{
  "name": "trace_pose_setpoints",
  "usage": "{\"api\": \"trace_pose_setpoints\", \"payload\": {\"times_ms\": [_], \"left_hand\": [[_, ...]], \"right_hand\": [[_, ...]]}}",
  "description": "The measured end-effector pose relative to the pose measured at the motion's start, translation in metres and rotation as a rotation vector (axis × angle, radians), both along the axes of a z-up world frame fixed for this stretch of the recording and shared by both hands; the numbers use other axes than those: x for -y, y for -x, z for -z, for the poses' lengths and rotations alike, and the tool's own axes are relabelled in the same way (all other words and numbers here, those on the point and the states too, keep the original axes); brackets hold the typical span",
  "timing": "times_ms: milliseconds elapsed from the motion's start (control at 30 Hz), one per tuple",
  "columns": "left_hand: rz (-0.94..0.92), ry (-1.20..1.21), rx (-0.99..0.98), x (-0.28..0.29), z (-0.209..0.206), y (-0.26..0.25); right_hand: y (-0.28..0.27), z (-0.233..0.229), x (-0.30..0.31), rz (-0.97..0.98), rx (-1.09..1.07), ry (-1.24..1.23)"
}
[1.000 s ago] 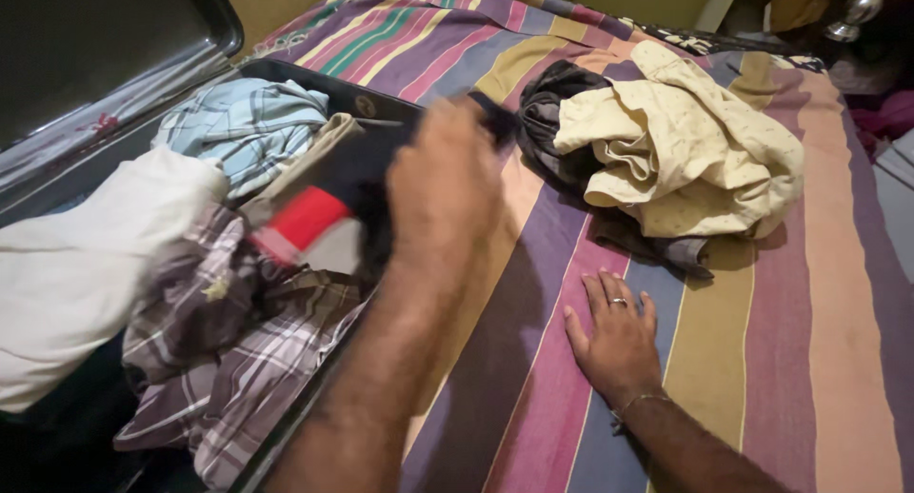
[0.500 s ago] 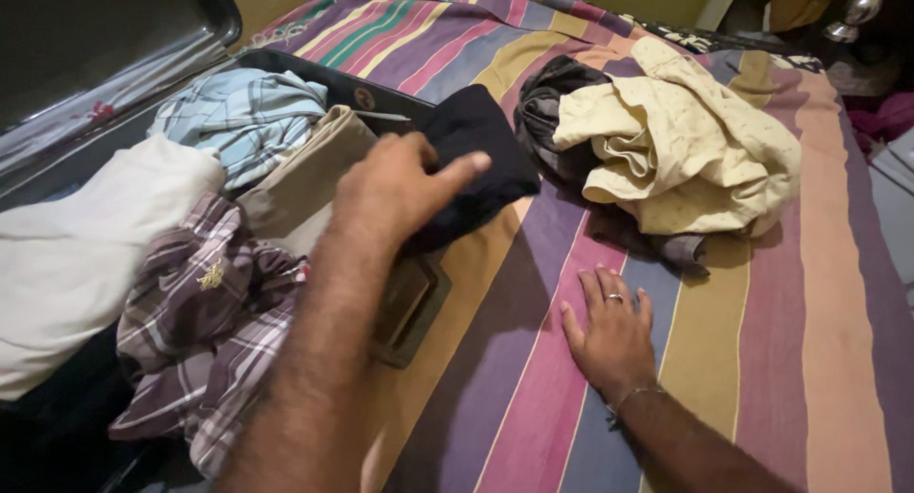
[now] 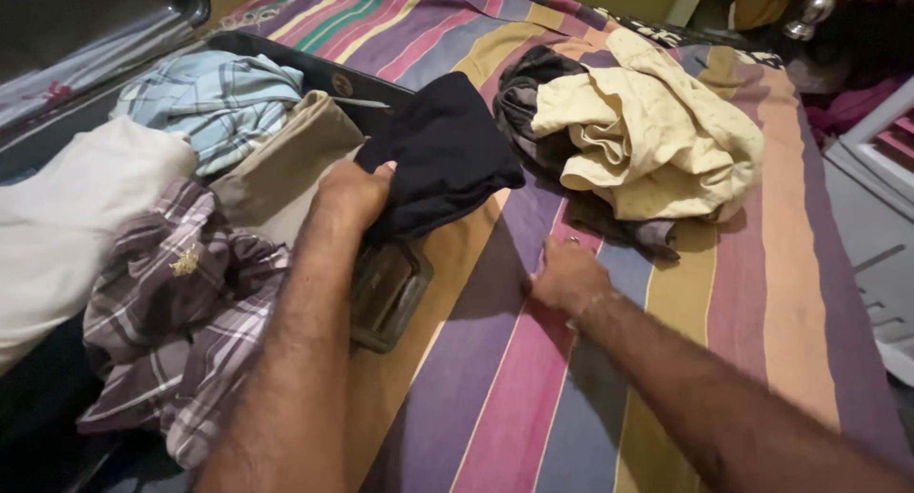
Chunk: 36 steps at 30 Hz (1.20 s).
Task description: The person folds a plaid shirt, a light-colored patterned garment, and a black garment by hand on a bed before placing them inside an open suitcase.
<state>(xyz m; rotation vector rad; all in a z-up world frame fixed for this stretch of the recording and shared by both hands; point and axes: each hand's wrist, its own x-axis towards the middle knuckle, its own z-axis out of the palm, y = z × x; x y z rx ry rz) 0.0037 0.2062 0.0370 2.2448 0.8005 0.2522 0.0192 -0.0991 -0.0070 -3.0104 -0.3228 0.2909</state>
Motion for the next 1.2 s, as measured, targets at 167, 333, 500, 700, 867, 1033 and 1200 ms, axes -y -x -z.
{"api": "trace_pose_setpoints", "payload": {"times_ms": [167, 333, 500, 700, 867, 1033, 1200], "left_hand": [[0.086, -0.113, 0.200, 0.013, -0.027, 0.008], [0.191, 0.114, 0.270, 0.042, -0.095, 0.042], [0.553, 0.555, 0.585, 0.074, -0.111, 0.047], [0.844, 0.786, 0.482, 0.113, -0.094, 0.038], [1.021, 0.752, 0.510, 0.149, -0.072, 0.027], [1.113, 0.775, 0.358, 0.164, -0.057, 0.035], [1.247, 0.760, 0.337, 0.168, -0.055, 0.034]], "right_hand": [[-0.011, -0.018, -0.008, -0.031, -0.099, 0.106], [-0.005, -0.027, -0.021, 0.052, -0.173, 0.106], [-0.046, 0.021, -0.003, -0.020, -0.131, 0.117], [-0.102, 0.052, 0.029, -0.024, -0.347, -0.685], [-0.041, -0.041, 0.017, -0.034, -1.147, -1.645], [-0.044, -0.046, 0.024, -0.006, -1.021, -1.464], [-0.094, 0.009, 0.058, 0.016, -0.860, -1.578]]}}
